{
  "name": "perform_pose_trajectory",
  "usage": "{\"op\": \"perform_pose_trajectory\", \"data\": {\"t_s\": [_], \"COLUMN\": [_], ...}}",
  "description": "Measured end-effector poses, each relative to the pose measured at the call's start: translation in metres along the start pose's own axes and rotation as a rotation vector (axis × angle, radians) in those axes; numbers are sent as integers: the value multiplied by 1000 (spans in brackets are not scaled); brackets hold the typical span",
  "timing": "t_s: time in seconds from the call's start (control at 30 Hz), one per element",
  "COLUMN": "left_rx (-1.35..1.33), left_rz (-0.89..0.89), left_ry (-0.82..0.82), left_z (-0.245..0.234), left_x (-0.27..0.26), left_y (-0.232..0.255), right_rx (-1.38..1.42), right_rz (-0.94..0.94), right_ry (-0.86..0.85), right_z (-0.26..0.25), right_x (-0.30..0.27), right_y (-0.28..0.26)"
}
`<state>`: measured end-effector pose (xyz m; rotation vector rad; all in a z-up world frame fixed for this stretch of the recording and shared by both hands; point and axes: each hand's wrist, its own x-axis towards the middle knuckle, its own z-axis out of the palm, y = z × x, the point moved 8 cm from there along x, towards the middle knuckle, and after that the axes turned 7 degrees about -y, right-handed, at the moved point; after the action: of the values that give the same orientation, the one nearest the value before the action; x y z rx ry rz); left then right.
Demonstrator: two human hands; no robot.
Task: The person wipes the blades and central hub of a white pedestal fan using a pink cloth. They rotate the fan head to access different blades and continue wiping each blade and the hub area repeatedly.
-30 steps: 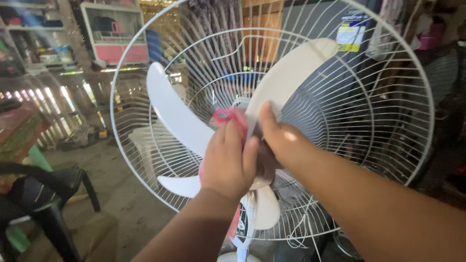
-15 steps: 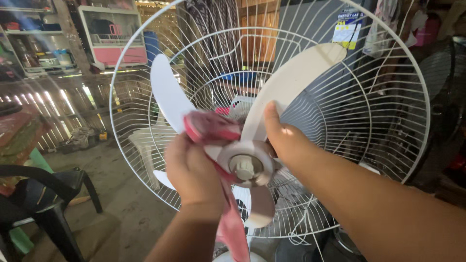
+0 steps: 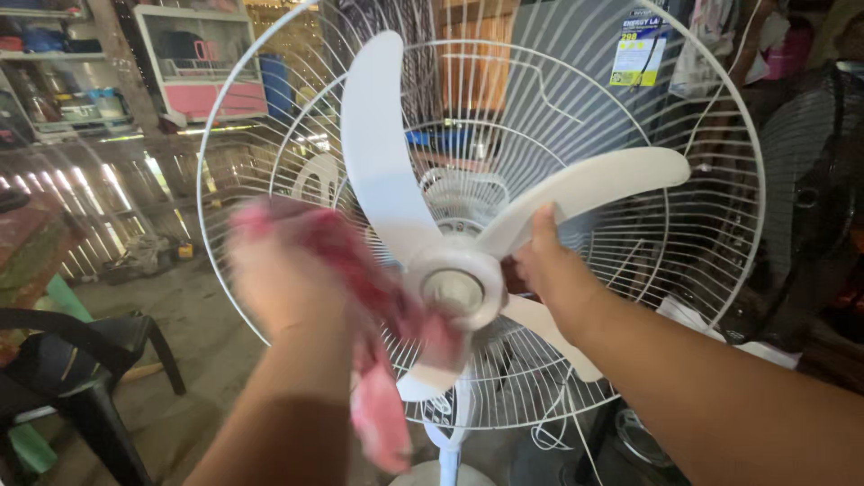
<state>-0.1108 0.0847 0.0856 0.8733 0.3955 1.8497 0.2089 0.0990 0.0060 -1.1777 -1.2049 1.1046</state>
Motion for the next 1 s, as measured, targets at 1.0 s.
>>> {"op": "perform_pose_trajectory", "data": {"t_s": [1.0], "left_rx": [-221], "left_rz": [-140], "left_ry": [-620], "left_z": [118], "left_x": [82], "left_y": [-21], "right_rx": [-212], "right_rz": [-383], "right_ry": [137], "right_z": [96], "right_x": [8], "right_y": [-107]}}
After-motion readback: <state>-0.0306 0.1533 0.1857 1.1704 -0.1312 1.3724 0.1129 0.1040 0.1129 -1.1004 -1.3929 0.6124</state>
